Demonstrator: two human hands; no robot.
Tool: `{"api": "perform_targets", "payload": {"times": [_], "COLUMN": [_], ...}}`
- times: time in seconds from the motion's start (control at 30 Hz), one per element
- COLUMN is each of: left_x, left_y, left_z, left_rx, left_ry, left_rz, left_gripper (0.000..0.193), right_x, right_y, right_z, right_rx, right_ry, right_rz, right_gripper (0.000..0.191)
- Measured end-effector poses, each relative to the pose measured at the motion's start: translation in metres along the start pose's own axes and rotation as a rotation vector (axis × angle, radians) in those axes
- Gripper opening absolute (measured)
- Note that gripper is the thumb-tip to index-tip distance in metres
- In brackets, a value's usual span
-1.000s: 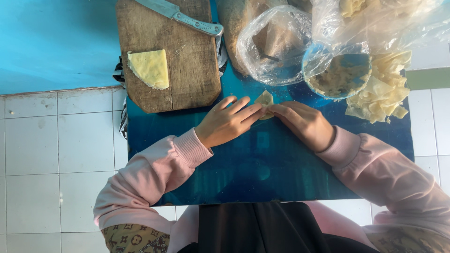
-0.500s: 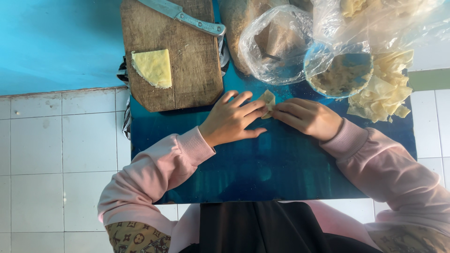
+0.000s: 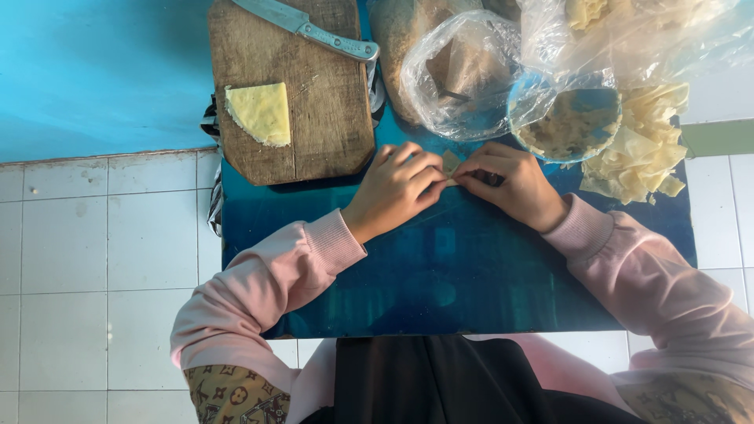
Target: The person folds thin pastry sheets into small triangular pieces and stacks them on the table. They then spoon a brown filling from a bowl onto the stacked pastry sheets and fold the sheets over the filling by hand to form a filled pastry.
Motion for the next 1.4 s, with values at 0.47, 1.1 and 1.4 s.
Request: {"api": "perform_targets", "payload": {"times": [0.47, 1.1, 1.4], "left_x": [-0.009, 0.002, 0.013], "left_y": [0.003, 0.004, 0.009], "left_z": [-0.003, 0.020, 0.036], "left_rx": [-0.006, -0.363, -0.535], "left_ry": [-0.076, 0.158, 0.250], "left_rz": [-0.060, 0.057, 0.063], "left_gripper": [0.019, 0.016, 0.025], "right_x": [-0.002, -0.001, 0.005], "right_y": [0.009, 0.008, 0.008], "right_z": [0.023, -0.009, -0.016], "right_rx": [-0.286, 0.092, 0.277], "right_ry": [0.261, 0.088, 0.144], "right_rz": [-0.046, -0.131, -0.146], "right_gripper": [0.028, 0.015, 0.021]}}
Point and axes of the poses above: each hand's wrist, its own y-axis away from the middle knuckle, its own x-axis out of the palm, z = x × y, the point moved 7 cm from there along -y, towards the middle knuckle, and after that the axes turned 6 degrees about -z, right-handed, at the moved point
